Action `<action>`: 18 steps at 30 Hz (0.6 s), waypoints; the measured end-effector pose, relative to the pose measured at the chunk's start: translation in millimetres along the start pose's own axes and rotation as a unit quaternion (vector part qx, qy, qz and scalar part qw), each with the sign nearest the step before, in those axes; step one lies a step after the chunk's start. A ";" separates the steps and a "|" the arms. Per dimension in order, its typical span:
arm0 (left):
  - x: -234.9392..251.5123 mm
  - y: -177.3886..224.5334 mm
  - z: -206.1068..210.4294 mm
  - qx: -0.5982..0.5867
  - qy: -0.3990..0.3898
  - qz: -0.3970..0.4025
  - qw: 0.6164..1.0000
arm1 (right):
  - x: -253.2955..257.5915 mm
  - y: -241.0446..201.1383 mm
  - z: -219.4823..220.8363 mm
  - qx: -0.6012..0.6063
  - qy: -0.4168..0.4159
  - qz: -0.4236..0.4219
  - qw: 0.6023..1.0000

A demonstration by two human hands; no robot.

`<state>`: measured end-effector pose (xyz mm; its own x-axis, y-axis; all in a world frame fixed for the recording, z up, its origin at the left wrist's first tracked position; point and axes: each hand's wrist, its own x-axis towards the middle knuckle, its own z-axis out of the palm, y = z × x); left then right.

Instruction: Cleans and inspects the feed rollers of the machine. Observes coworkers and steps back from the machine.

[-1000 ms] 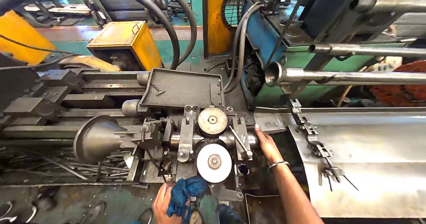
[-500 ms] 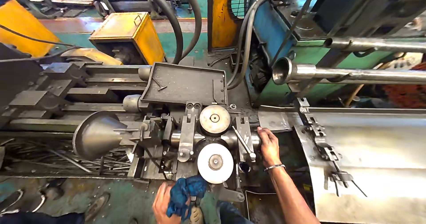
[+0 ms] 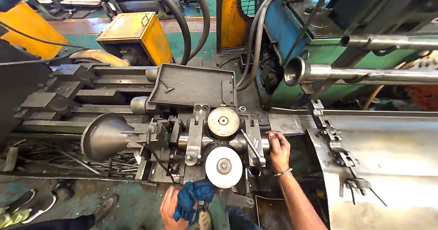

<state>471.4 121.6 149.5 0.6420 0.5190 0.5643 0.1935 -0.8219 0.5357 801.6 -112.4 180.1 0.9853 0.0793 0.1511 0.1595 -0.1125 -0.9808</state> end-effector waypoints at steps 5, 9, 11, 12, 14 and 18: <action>-0.3 0.0 -0.6 0.001 -0.002 0.003 1.000 | 2.7 -10.9 -2.4 -0.065 -0.008 0.061 0.996; 1.1 5.7 -2.5 0.037 -0.004 -0.006 0.999 | 7.1 -20.2 -4.3 -0.110 -0.027 0.130 0.985; 0.5 5.5 -2.0 0.030 -0.004 -0.008 1.000 | 7.8 -20.0 -4.5 -0.113 -0.027 0.137 0.984; 0.3 5.0 -1.4 0.028 -0.002 -0.008 1.000 | 7.6 -20.0 -4.4 -0.113 -0.026 0.138 0.984; 0.6 5.1 -0.8 0.026 0.002 -0.006 1.000 | 7.5 -19.3 -3.8 -0.113 -0.023 0.135 0.984; 0.7 5.5 -0.8 0.031 0.005 -0.006 0.999 | 6.5 -17.5 -3.1 -0.107 -0.017 0.121 0.987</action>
<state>472.3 117.6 153.3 0.6320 0.5307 0.5648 0.2466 -0.8286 0.5026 805.4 -112.9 198.7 0.9940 0.0576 -0.0927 -0.0679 -0.3378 -0.9387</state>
